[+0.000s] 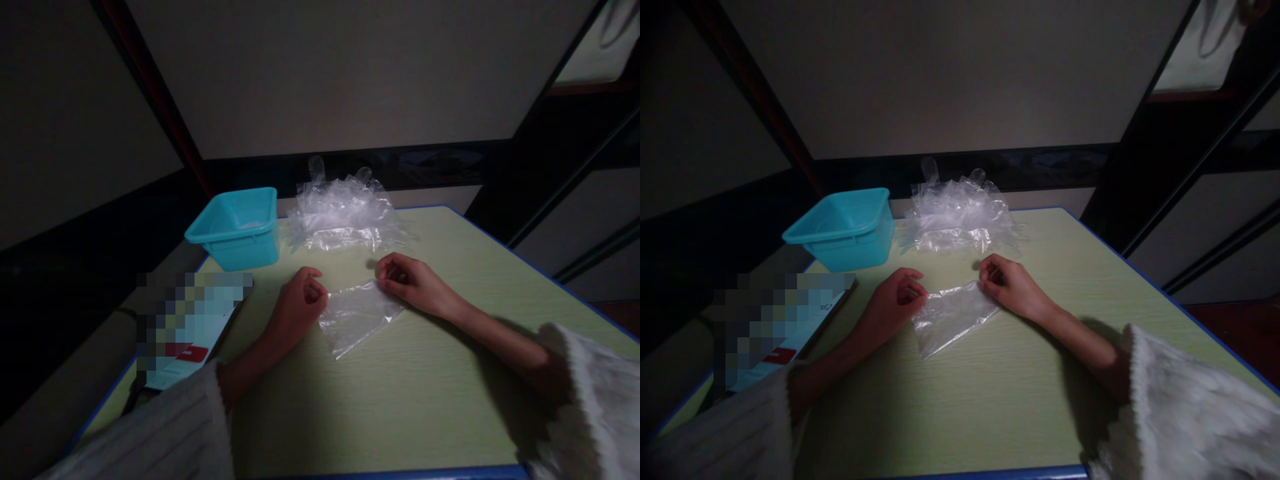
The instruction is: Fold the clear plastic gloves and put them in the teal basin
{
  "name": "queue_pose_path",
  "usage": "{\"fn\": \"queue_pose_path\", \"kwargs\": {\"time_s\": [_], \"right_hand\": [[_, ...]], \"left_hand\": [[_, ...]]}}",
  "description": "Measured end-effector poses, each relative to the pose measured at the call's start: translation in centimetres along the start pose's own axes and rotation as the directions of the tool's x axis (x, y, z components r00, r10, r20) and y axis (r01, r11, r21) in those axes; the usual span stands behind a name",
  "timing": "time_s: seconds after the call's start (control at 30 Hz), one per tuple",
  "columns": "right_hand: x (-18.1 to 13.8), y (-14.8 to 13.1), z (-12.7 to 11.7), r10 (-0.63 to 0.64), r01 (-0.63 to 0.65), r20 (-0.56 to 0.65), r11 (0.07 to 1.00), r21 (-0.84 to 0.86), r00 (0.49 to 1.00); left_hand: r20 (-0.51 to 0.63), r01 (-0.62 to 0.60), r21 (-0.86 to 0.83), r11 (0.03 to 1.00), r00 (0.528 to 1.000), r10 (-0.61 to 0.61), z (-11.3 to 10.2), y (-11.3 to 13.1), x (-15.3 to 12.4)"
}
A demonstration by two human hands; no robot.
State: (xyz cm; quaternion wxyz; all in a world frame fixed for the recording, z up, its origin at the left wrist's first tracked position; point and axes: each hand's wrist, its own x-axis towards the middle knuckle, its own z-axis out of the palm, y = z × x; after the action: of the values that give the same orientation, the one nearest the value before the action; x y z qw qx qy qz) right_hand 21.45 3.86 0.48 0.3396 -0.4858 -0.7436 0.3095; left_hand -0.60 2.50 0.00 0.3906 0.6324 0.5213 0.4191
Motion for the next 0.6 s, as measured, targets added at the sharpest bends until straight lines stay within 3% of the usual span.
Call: {"fn": "queue_pose_path", "kwargs": {"time_s": [0.2,0.5,0.6], "right_hand": [[1.8,1.0,0.2,0.06,-0.068,0.048,0.979,0.19,0.997],[1.8,1.4,0.5,0.034,-0.034,0.007,0.964,0.265,0.999],[1.7,1.5,0.3,0.041,-0.037,-0.014,0.977,0.21,0.999]], "left_hand": [[0.0,0.006,-0.002,1.0,1.0,-0.006,0.0,-0.1,0.2],[-0.003,0.011,-0.004,1.0,1.0,-0.011,0.1,0.0,0.2],[-0.002,0.014,-0.002,1.0,1.0,-0.014,0.1,0.0,0.1]]}}
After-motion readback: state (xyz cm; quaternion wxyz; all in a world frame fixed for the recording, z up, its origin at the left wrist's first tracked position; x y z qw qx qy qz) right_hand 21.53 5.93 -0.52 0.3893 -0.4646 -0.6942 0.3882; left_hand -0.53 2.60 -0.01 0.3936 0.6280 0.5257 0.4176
